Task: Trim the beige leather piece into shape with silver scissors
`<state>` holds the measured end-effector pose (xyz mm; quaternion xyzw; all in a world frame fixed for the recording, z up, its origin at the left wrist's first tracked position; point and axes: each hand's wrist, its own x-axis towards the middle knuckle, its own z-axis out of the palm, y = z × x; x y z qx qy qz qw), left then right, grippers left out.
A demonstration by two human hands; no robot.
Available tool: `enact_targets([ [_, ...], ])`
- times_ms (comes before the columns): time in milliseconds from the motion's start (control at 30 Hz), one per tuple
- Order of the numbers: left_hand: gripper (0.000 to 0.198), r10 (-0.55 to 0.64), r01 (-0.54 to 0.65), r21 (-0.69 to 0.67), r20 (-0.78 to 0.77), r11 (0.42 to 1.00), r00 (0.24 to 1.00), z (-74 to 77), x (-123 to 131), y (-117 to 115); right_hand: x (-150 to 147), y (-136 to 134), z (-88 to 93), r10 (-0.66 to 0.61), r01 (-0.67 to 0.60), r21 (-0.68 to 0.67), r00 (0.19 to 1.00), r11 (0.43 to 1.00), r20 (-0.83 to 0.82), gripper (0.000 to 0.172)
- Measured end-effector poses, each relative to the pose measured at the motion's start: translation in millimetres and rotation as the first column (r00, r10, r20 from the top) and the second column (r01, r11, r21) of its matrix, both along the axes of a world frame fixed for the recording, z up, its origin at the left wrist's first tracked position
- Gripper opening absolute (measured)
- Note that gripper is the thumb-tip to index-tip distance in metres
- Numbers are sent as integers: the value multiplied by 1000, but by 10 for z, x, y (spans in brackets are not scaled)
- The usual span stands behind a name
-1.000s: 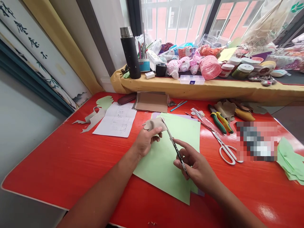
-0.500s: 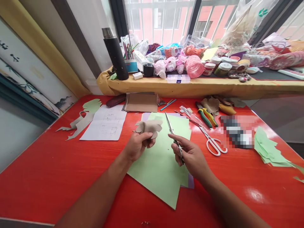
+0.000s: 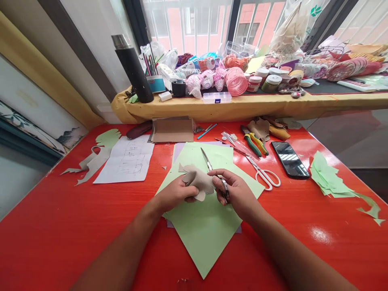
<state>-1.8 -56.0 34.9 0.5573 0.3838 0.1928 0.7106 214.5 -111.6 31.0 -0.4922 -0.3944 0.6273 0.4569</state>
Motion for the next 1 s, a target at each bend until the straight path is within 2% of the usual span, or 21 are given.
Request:
enact_targets([
  [100,3,-70,76,37,-142,996,987,66,22,-27,-19,3,-11,7,-7,-3,1000,1000,2,41],
  [167,3,-81,94,75,-165,993,983,68,28,-28,-21,3,-6,-14,14,12,1000,1000,9,39],
  [267,15,-3,12,98,-88,995,996,13,26,10,-11,3,10,-72,71,50,997,996,23,36],
  [367,30,103,-105,33,44,994,994,-62,24,70,-8,6,26,-138,134,91,990,987,38,35],
  [467,34,197,-199,-6,157,980,968,-98,35,93,-21,0,46,-185,178,120,982,977,49,34],
  [567,39,186,-192,8,200,981,962,-84,54,52,-40,-18,65,-208,197,141,976,970,63,32],
  [700,39,144,-155,65,148,986,978,-51,90,-31,-60,-41,66,-213,200,148,974,969,81,36],
  [833,38,290,-304,63,172,951,941,-82,127,-29,-71,-49,63,-184,171,139,978,975,93,36],
  [1000,39,499,-511,7,208,859,841,-139,87,76,-63,-48,63,-117,100,150,987,984,109,43],
])
